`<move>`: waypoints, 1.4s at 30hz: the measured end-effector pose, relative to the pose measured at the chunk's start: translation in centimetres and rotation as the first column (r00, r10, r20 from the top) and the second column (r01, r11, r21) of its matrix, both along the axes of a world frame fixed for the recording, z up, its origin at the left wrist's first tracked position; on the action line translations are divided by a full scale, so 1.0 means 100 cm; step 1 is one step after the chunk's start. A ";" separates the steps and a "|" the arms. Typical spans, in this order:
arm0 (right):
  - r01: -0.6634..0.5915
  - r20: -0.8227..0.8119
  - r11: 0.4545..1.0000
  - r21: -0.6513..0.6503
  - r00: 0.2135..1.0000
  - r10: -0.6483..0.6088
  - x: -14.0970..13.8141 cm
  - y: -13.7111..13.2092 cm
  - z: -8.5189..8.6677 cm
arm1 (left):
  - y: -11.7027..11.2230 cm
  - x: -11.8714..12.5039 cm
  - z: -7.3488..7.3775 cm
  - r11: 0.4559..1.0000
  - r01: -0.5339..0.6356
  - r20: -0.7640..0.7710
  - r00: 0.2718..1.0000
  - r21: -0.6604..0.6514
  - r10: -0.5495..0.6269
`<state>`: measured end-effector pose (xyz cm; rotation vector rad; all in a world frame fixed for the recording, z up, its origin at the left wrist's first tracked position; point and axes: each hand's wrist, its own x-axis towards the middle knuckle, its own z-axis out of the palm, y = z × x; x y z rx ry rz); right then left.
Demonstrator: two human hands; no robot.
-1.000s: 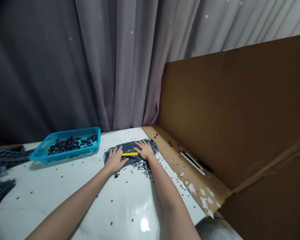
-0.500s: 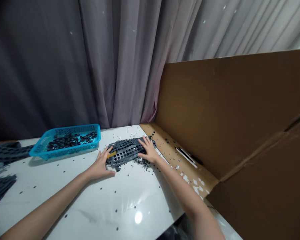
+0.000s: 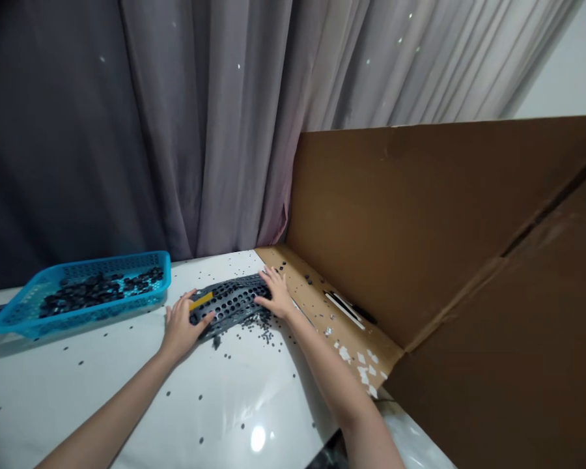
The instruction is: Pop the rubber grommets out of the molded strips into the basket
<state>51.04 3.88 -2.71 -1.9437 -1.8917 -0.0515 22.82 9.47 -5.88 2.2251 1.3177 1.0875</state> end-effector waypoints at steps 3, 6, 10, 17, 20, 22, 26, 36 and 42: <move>0.297 -0.078 0.953 0.065 0.953 -0.292 0.041 0.002 0.002 | 0.001 -0.006 0.001 1.000 0.024 0.099 0.995 -0.010 -0.023; 0.531 -0.135 0.847 0.023 0.841 -0.524 0.086 0.005 -0.003 | 0.004 -0.007 0.000 0.997 0.065 0.162 0.985 -0.028 -0.060; 0.628 -0.172 0.777 -0.044 0.762 -0.625 0.123 0.016 -0.016 | 0.007 -0.008 -0.003 0.992 0.101 0.228 0.970 -0.076 -0.081; 0.519 -0.251 0.853 -0.052 0.820 -0.515 0.118 0.025 -0.031 | 0.012 -0.008 -0.005 0.977 0.056 0.295 0.955 -0.205 0.007; 0.430 -0.289 0.902 -0.029 0.860 -0.419 0.106 0.024 -0.032 | 0.013 -0.008 -0.004 0.972 0.052 0.294 0.956 -0.228 0.018; 0.396 -0.308 0.918 -0.007 0.872 -0.379 0.104 0.026 -0.027 | 0.012 -0.008 -0.004 0.972 0.049 0.297 0.955 -0.231 0.023; 0.470 -0.330 0.882 0.034 0.838 -0.434 0.119 0.035 -0.011 | 0.012 -0.008 -0.003 0.974 0.041 0.296 0.955 -0.224 0.028; 0.448 -0.378 0.894 -0.011 0.826 -0.418 0.107 0.065 -0.016 | 0.012 -0.008 -0.005 0.973 0.030 0.280 0.959 -0.227 0.035; 0.413 -0.402 0.910 -0.028 0.829 -0.389 0.094 0.099 -0.006 | 0.013 -0.007 -0.006 0.978 0.016 0.290 0.956 -0.210 0.047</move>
